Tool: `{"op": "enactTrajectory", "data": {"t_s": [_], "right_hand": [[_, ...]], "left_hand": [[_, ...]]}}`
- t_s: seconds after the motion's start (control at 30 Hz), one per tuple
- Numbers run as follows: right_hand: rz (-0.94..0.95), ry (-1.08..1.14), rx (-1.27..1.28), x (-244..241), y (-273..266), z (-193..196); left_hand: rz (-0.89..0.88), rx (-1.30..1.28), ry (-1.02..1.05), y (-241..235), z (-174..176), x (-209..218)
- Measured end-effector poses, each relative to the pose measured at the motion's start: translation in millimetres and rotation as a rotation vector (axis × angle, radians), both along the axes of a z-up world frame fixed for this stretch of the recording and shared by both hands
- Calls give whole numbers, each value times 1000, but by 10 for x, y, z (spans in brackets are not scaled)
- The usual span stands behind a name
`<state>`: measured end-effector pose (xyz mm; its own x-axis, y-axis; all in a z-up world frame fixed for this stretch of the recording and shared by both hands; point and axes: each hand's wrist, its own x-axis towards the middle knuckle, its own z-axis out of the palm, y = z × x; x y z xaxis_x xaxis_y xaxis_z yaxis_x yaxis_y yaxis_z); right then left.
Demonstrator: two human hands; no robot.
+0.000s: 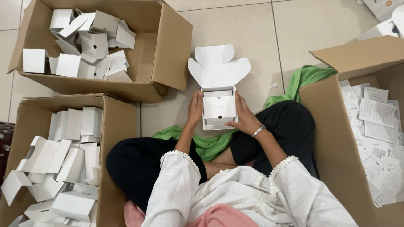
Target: The person packs electronic device components and manuals into individual product boxes.
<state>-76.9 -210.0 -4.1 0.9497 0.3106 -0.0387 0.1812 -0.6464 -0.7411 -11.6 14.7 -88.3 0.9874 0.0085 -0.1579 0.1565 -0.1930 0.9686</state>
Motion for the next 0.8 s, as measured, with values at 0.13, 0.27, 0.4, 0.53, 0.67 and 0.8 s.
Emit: {"op": "enactTrajectory", "data": {"t_s": [0.13, 0.27, 0.4, 0.53, 0.67, 0.8], "right_hand": [[20, 111, -64, -29, 43, 6], [-48, 180, -140, -35, 65, -2], [-68, 122, -165, -54, 32, -49], [-78, 141, -195, -77, 52, 104], [-89, 95, -211, -85, 55, 89], [-124, 93, -257, -115, 90, 131]], "left_hand": [[-38, 47, 64, 50, 32, -70], [-56, 27, 149, 85, 276, -195], [-47, -8, 77, 149, 301, -292], [-54, 134, 143, 144, 419, -366], [-49, 98, 69, 187, 279, -370], [-77, 62, 14, 222, 216, -357]]}}
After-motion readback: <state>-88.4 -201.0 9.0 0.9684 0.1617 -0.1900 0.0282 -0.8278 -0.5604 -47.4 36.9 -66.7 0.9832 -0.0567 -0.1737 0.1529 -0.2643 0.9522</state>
